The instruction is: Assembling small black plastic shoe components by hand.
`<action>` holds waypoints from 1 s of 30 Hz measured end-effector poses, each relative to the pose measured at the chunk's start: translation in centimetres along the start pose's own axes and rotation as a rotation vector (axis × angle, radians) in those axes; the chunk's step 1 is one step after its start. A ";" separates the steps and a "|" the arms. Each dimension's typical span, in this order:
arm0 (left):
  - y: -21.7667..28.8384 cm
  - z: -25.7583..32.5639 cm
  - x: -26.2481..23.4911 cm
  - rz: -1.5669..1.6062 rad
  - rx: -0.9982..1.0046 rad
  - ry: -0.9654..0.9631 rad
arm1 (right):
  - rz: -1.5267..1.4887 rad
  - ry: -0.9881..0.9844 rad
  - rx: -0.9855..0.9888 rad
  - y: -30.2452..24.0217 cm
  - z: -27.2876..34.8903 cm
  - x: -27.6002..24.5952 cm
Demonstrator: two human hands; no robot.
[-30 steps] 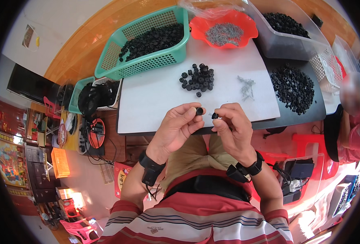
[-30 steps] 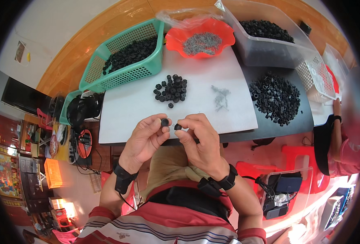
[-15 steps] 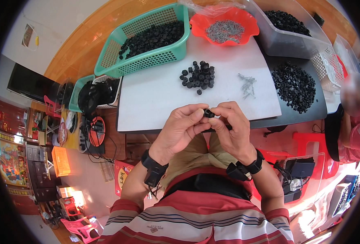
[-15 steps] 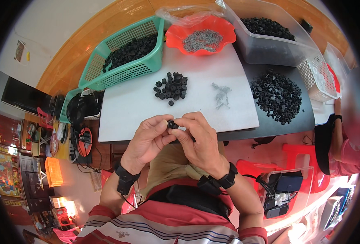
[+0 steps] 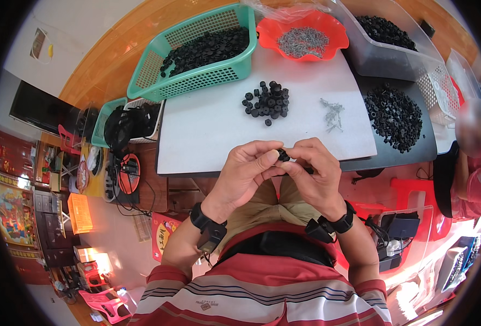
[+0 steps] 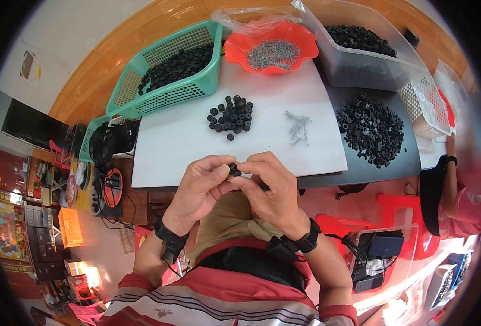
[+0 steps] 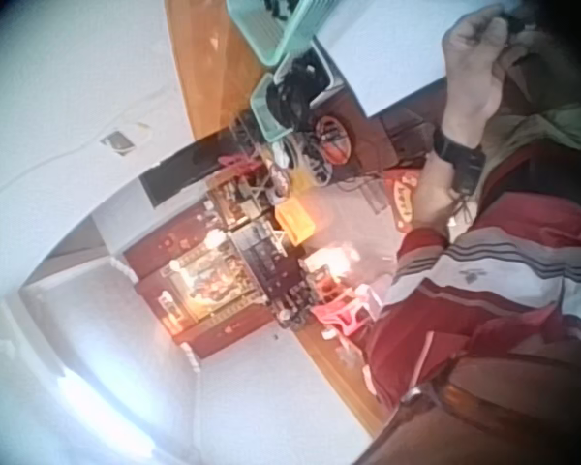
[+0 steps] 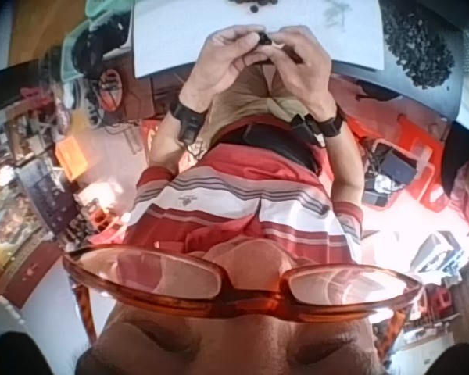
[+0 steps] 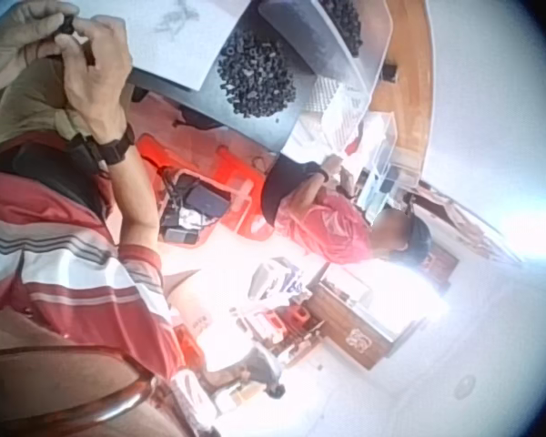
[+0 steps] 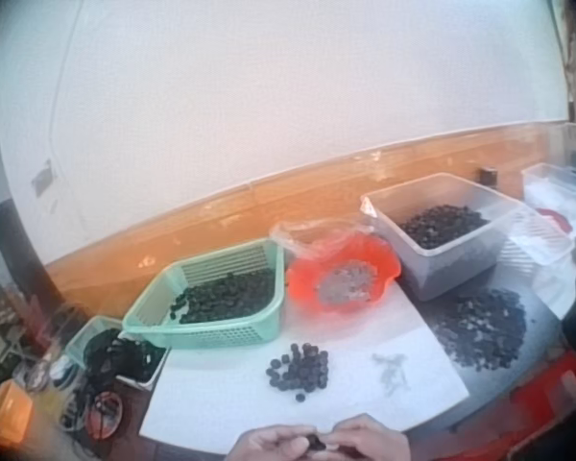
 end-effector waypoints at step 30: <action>-1.5 0.4 1.0 -0.079 0.087 0.104 | 0.147 0.117 -0.279 0.1 0.8 -0.5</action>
Point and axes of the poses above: each hand's wrist, its own z-axis away from the middle knuckle, its own x-axis out of the palm, y = z × x, the point moved 3 cm from there along -z, towards the middle knuckle, and after that the axes turned 3 degrees about x, right-handed, at the moved point
